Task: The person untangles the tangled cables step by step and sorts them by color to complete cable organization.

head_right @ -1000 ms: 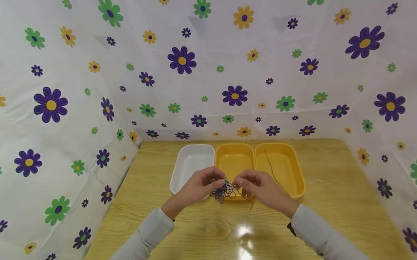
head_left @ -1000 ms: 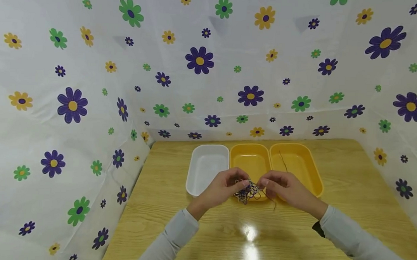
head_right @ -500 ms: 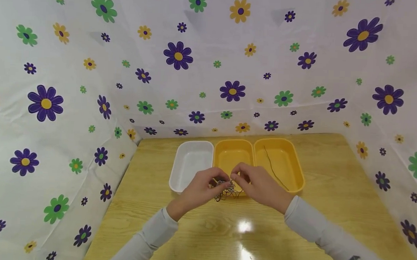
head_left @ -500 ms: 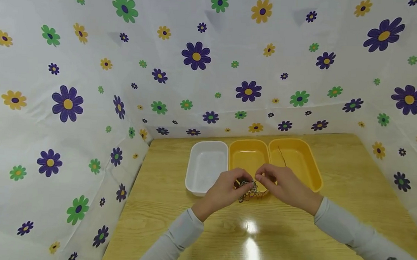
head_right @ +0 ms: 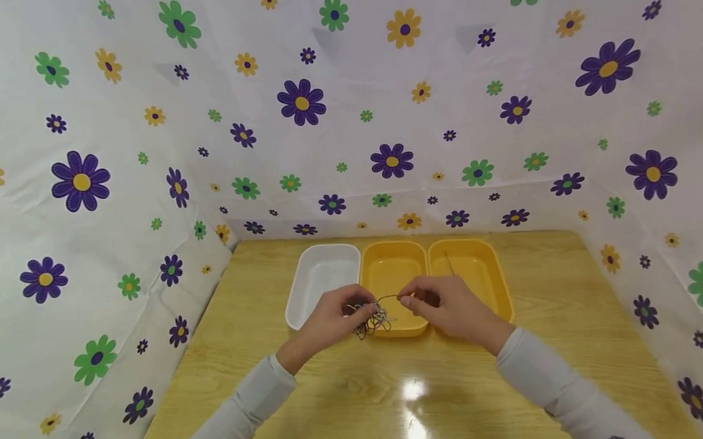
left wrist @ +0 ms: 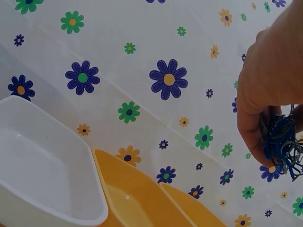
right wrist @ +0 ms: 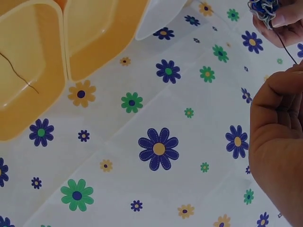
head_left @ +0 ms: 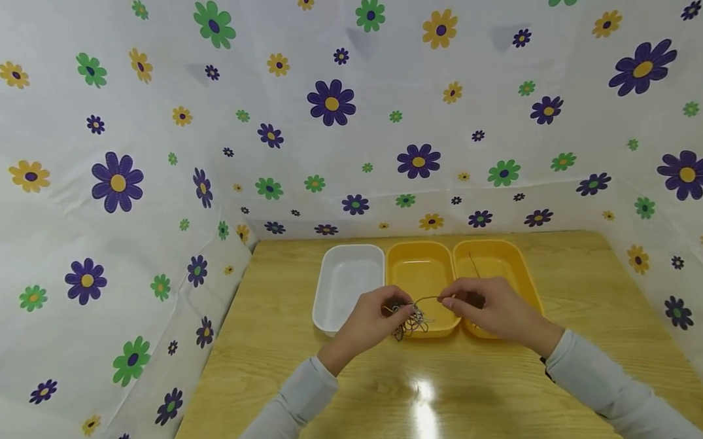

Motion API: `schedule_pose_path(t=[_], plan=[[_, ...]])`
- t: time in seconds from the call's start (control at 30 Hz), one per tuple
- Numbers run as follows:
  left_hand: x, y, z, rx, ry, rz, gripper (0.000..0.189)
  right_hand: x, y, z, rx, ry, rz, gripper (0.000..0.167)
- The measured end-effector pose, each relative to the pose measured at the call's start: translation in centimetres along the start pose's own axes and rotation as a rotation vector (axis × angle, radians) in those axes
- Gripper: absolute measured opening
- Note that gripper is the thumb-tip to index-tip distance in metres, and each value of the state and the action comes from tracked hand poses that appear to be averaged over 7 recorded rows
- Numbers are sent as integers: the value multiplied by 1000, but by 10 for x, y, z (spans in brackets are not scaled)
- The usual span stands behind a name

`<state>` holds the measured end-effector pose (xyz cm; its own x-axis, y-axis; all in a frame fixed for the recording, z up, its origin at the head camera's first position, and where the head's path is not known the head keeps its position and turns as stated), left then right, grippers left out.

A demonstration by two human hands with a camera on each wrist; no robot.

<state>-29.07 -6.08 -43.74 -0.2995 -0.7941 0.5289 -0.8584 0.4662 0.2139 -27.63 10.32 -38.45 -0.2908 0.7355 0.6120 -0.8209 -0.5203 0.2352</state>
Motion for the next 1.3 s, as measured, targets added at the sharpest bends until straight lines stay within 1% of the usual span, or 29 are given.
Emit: schedule_pose_path(t=[0.1, 0.23, 0.33, 0.4, 0.43, 0.5, 0.57, 0.63, 0.67, 0.73, 0.77, 0.83, 0.93, 1.0, 1.1, 1.2, 1.3], plan=[[1, -2, 2, 18, -23, -22, 13, -4, -3, 8, 58, -44, -13, 18], [3, -2, 1, 26, -22, -44, 13, -6, -10, 26, 184, -208, -56, 26], [2, -2, -3, 15, -20, -48, 12, -8, -11, 35, 233, -312, -110, 23], [2, -2, -7, -2, -18, -47, 12, -10, -10, 37, 233, -296, -124, 19], [1, -3, -9, -12, -24, -46, 12, -12, -9, 37, 225, -257, -108, 17], [1, -3, -12, -36, -39, -47, 12, -20, -7, 34, 212, -136, -40, 13], [0, -5, -16, -82, -58, -40, 13, -24, -6, 30, 183, -9, 2, 14], [0, -6, -21, -139, -74, -28, 13, -23, -5, 21, 120, 58, 4, 15], [1, -7, -24, -178, -78, -21, 13, -20, -4, 17, 94, 65, -13, 16], [2, -9, -33, -270, -67, -4, 13, -12, -2, 9, 32, 47, -60, 16], [3, -10, -38, -318, -53, 0, 13, -11, -1, 5, -2, 35, -60, 16], [4, -12, -48, -414, -25, 4, 13, -11, 1, 1, -36, 39, -22, 15], [3, -15, -59, -530, 13, 9, 17, -16, 2, 3, -18, 59, 46, 11], [2, -17, -63, -581, 26, 13, 19, -17, 2, 5, 4, 76, 74, 11], [1, -18, -68, -633, 42, 24, 21, -17, 2, 6, 25, 79, 92, 10], [-2, -20, -73, -682, 73, 36, 22, -20, 1, 3, 13, 98, 135, 9], [-4, -24, -79, -741, 124, 28, 23, -24, 0, 1, 10, 151, 183, 9]])
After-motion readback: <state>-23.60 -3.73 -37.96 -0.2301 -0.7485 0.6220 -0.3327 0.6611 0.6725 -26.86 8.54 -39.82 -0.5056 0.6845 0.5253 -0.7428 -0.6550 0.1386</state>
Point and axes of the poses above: each hand's wrist, its own y-axis towards the middle knuckle, its own x-axis out of the back of the hand, z = x × y, the point moved 10 cm from there along y, towards the middle knuckle, and after that the axes turned 4 degrees about -x, right-handed, at the moved point
